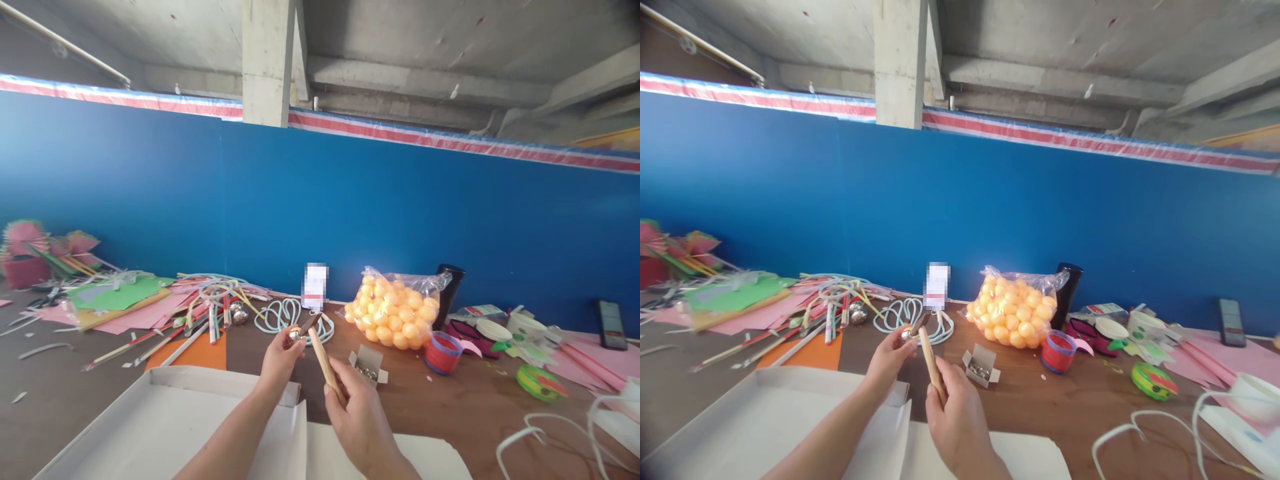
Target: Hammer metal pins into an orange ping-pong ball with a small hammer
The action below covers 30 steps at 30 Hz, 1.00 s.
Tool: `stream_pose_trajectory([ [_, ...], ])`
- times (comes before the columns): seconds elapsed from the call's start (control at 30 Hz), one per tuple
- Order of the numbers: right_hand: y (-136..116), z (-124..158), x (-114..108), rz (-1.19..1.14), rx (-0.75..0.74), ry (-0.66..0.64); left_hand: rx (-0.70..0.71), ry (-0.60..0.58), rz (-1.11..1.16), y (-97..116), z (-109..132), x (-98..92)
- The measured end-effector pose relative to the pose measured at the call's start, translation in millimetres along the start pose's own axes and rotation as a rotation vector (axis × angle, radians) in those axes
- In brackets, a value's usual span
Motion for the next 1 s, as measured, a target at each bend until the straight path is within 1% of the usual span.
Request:
stream_pose_trajectory([
  [0.07,0.8,0.2,1.0,-0.001,0.008,-0.006,0.000,0.003,-0.003,0.9,0.4,-0.2],
  [0.23,2.6,0.7,-2.9,-0.050,0.006,0.048,-0.021,0.002,0.010,1.8,1.9,0.3],
  [0.4,1.8,-0.3,0.3,-0.013,-0.004,0.005,-0.026,0.008,0.041,-1.8,0.3,-1.2],
  [0.6,2.9,0.0,-6.2,-0.060,0.006,0.061,0.002,-0.025,0.015,-3.0,-1.7,1.0],
  [0.77,4.1,-0.5,0.3,-0.004,-0.004,-0.003,-0.014,0.003,0.036,-3.8,-0.7,-1.4],
  [0.9,5.3,-0.2,-0.6,-0.019,0.024,-0.004,0.000,-0.021,0.038,-2.7,0.5,0.2],
  [1.0,1.9,-0.2,-2.3,-0.060,0.009,0.000,0.015,-0.031,-0.002,-3.0,-0.5,0.7],
])
Point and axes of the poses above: each hand's wrist, its own z-axis away from the middle knuckle, its own x-axis out of the palm, y = z × x, the point moved 8 cm from there along -z, towards the middle knuckle, and after that the axes turned 3 degrees about -y, right-handed, at the moved point
